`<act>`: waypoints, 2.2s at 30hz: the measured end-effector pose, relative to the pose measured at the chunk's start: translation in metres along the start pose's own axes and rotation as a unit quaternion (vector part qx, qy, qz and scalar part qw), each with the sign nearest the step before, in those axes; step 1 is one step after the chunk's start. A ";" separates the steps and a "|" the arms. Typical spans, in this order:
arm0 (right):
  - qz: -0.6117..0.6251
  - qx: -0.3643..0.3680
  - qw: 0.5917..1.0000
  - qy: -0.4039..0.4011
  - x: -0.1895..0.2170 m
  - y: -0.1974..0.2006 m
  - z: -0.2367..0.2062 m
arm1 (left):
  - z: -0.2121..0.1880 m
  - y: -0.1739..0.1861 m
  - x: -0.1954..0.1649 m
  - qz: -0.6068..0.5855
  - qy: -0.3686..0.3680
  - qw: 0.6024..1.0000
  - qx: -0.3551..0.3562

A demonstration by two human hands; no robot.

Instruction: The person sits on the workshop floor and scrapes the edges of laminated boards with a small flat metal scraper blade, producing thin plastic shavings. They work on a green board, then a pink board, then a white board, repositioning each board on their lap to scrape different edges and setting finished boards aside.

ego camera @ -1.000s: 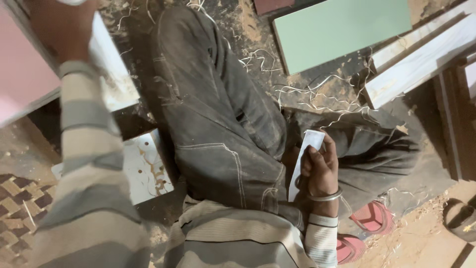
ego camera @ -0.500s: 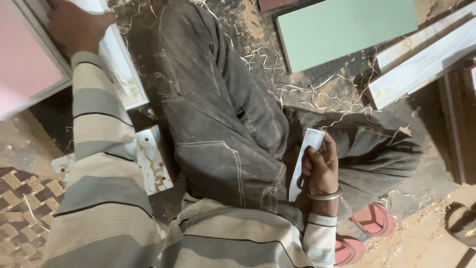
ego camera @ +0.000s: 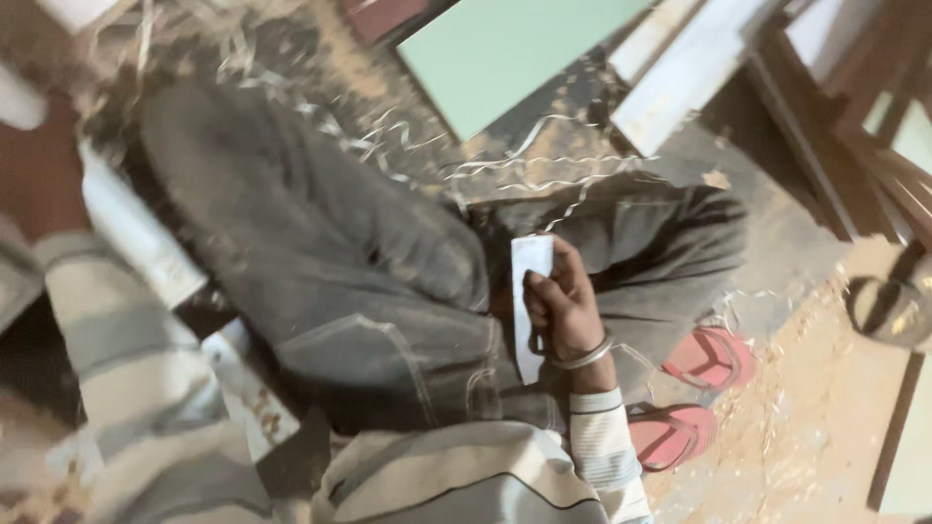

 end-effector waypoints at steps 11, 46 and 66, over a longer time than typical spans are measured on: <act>0.070 -0.303 0.930 0.195 -0.007 0.087 -0.109 | -0.199 -0.258 -0.393 -0.125 -0.377 0.854 0.336; 0.013 -0.348 0.937 -0.004 -0.019 0.038 -0.235 | -0.446 -0.119 -0.332 -0.116 -0.438 0.775 0.441; 0.081 -0.414 0.907 0.005 -0.041 0.031 -0.232 | -0.485 -0.137 -0.327 -0.146 -0.354 0.849 0.365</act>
Point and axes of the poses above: each hand's wrist, its own z-axis towards the middle knuckle, its own y-axis out of the back of the hand, x = y × z, the point moved 1 cm from there along z, towards the middle knuckle, and after that the axes turned 11 degrees about x, right-handed, at the moved point
